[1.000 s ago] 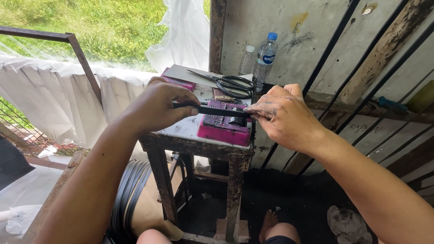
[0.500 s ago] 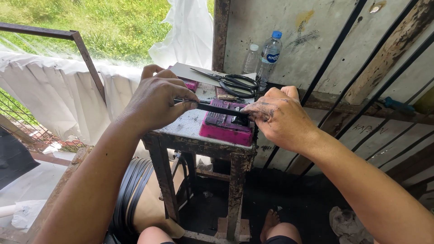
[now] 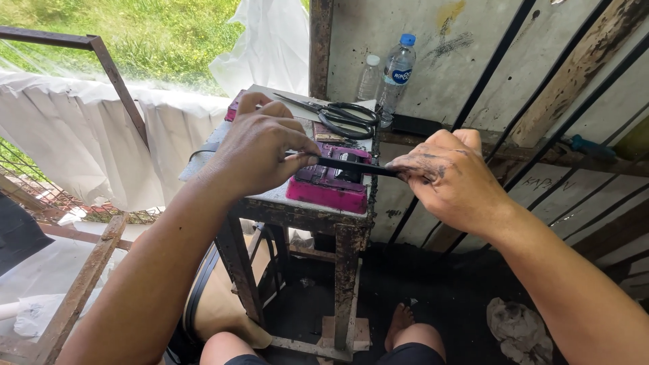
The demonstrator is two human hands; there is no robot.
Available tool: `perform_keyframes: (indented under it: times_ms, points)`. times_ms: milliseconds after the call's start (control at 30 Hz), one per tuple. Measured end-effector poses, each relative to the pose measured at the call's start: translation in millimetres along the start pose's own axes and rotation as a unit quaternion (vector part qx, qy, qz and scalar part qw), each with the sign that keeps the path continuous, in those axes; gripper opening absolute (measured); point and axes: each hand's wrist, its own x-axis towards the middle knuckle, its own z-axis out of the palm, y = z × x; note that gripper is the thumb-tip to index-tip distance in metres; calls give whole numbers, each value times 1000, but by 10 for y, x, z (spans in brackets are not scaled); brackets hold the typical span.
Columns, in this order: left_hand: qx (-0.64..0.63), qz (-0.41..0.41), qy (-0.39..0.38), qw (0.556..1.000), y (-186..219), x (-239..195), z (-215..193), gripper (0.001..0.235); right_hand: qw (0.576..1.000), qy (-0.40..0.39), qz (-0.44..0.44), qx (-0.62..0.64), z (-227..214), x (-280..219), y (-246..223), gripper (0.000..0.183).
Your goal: Applying edge paint to leather strips using a manual roller applicator and hanging them to dry with clothespins.
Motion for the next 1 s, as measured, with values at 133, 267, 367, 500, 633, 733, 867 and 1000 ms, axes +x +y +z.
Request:
perform_keyframes:
  times_ms: [133,267,367,500,633,733,867,1000]
  points:
    - [-5,21,3,1000,40,95,127,12,1000,-3,3,-18,-89,-124,113,19]
    - [-10,39,4,999,119,181,196,10,1000,1,29,8,-143,-239,201,20]
    - [-21,42,-3,999,189,239,214,9,999,2,40,19,-165,-306,234,19]
    - [-32,31,-18,999,295,289,199,9,998,5,54,19,-177,-365,267,15]
    - [-58,18,-29,998,347,328,150,11,996,-23,85,27,-233,-356,322,13]
    - [-89,6,-35,995,395,356,58,12,994,-37,97,41,-312,-302,290,14]
    - [-118,8,-39,992,468,382,5,12,993,-54,82,72,-420,-130,107,17]
    - [-131,17,-40,990,582,394,-10,12,990,-71,37,114,-457,97,-107,16]
